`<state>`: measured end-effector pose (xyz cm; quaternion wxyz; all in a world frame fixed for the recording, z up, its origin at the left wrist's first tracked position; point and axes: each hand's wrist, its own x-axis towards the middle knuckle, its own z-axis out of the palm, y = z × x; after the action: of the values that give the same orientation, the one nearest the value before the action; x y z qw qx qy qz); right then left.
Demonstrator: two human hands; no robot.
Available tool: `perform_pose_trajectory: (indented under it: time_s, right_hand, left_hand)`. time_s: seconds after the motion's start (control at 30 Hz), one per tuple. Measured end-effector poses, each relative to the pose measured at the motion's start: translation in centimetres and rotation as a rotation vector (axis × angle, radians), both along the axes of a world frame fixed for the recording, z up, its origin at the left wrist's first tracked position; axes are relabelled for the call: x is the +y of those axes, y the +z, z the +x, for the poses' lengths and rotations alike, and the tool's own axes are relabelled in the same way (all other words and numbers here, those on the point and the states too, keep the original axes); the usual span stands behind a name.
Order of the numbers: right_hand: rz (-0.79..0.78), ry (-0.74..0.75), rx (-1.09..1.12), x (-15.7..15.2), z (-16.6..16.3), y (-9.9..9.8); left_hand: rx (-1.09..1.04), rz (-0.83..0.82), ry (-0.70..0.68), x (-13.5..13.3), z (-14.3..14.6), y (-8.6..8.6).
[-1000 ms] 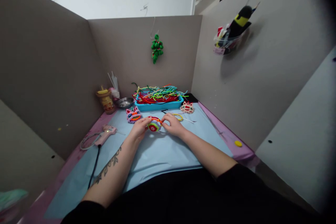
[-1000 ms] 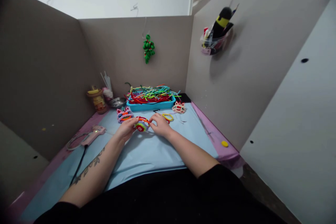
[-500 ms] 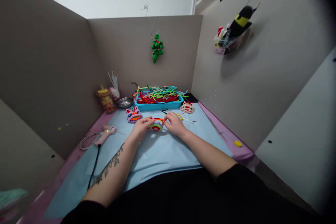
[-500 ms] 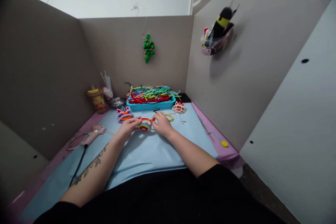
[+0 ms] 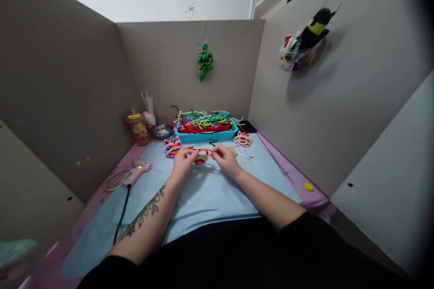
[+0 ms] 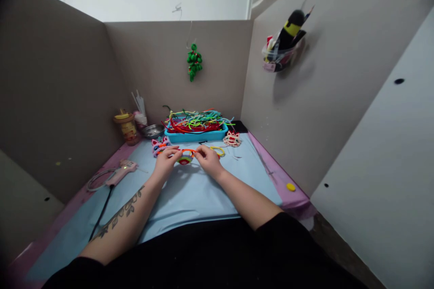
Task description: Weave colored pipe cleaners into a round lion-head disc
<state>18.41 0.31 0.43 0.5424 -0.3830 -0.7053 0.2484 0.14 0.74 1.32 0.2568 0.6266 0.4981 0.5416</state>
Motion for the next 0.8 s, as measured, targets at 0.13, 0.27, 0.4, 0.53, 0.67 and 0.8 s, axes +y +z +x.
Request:
perform_pose_trajectory:
  time_s: [0.13,0.27,0.4,0.53,0.67,0.8]
  right_hand:
    - [-0.047,0.061,0.088,0.3,-0.1,-0.2]
    - [-0.129,0.142,0.228,1.0,-0.3,-0.8]
    - [-0.167,0.180,0.318,1.2,-0.4,-0.9]
    - [-0.149,0.190,0.340,1.1,-0.4,-0.7]
    - [-0.162,0.230,0.356,1.1,-0.4,-0.7]
    - [-0.150,0.212,0.306,1.2,-0.3,-0.8]
  left_hand:
    - [-0.084,-0.034,-0.030,0.1,0.1,-0.2]
    - [-0.220,-0.086,-0.105,0.4,0.2,-0.6]
    - [-0.336,-0.141,-0.192,0.7,0.4,-1.0]
    - [-0.426,-0.164,-0.222,0.6,0.6,-0.9]
    - [-0.473,-0.225,-0.252,0.3,0.9,-0.7]
    - [-0.497,-0.251,-0.294,-0.2,1.1,-0.2]
